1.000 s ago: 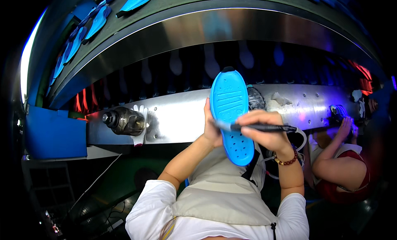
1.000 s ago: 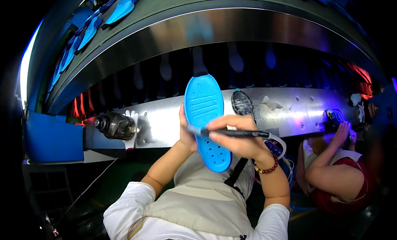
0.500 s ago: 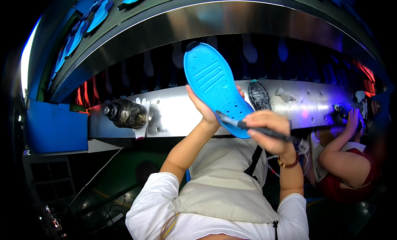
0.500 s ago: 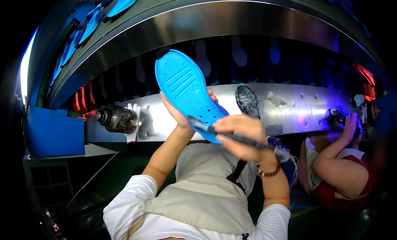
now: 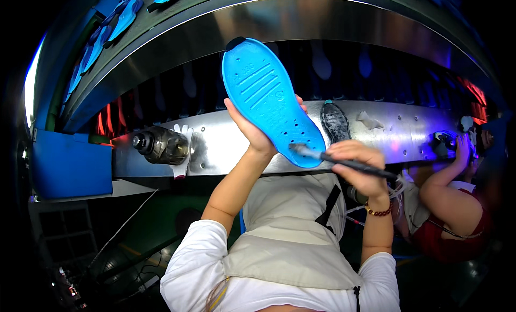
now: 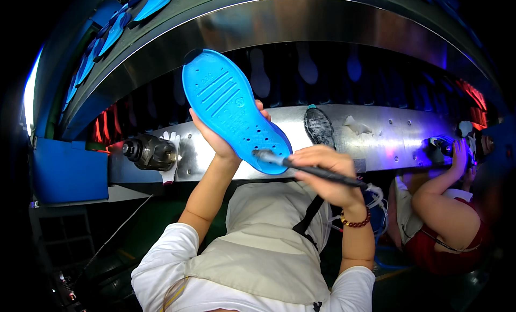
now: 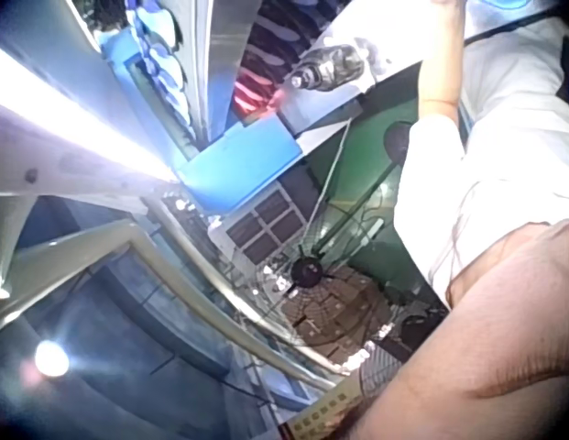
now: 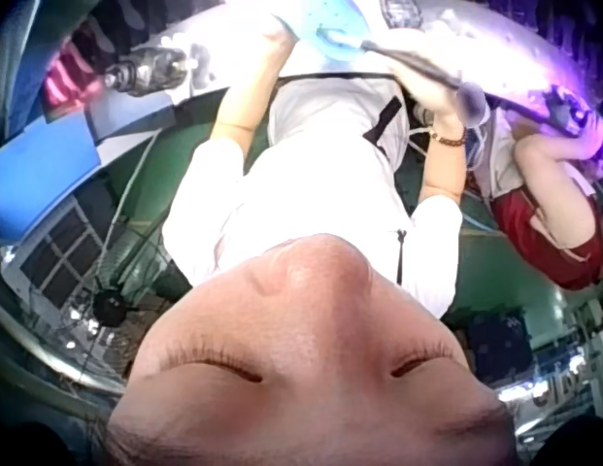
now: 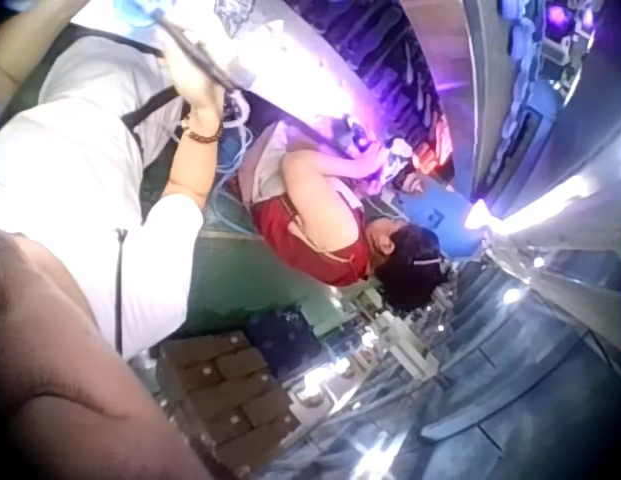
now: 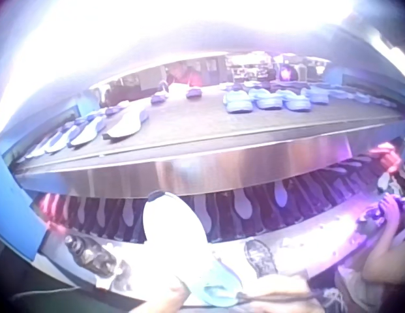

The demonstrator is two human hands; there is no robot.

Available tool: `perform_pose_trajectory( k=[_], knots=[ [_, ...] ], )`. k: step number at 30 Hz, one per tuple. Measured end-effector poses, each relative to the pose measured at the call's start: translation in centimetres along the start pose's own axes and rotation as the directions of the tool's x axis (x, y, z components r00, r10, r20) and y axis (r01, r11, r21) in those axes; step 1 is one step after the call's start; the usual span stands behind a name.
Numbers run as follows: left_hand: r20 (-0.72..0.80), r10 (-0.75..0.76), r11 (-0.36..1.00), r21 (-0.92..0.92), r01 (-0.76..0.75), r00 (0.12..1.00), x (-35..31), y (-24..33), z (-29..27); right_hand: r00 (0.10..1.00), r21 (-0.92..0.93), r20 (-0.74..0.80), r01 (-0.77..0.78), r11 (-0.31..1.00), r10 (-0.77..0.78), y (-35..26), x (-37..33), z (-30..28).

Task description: The person applies glue to the interior of shoe soles using a brush, placing each finished sole onto a moving conveyor belt and picking up new ones from a lower rack.

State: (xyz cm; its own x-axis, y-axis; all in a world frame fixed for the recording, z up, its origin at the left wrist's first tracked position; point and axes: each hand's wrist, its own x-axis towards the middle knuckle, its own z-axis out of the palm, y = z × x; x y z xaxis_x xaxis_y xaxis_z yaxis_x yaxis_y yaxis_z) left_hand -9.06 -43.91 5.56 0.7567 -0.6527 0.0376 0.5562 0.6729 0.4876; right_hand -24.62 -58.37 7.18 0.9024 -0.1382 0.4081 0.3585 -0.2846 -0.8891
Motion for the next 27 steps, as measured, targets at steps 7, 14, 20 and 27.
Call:
perform_pose_trajectory(
  k=[7, 14, 20, 27],
  knots=[
    [0.188, -0.03, 0.997, 0.076, 0.016, 0.982, -0.2, 0.9, 0.9, 0.987, 0.324, 0.029, -0.161, 0.932, 0.161, 1.1, -0.8, -0.2],
    [0.349, -0.242, 0.97, 0.054, 0.239, 0.905, -3.3, -2.0, -0.5, 0.953, 0.555, -0.058, -0.217, 0.803, 0.297, 0.3, -2.0, 2.7],
    [0.296, -0.503, 0.864, 0.141, 0.483, 0.812, -1.6, 0.9, -1.6, 0.94, 0.24, 0.136, -0.339, 0.909, 0.314, -3.0, -0.4, 0.0],
    [-0.022, -0.855, 0.473, 0.373, 0.798, 0.518, -1.5, 1.8, -1.0, 0.825, 0.109, 0.564, -0.124, 0.986, 0.041, -3.2, 0.6, -1.1]
  ],
)
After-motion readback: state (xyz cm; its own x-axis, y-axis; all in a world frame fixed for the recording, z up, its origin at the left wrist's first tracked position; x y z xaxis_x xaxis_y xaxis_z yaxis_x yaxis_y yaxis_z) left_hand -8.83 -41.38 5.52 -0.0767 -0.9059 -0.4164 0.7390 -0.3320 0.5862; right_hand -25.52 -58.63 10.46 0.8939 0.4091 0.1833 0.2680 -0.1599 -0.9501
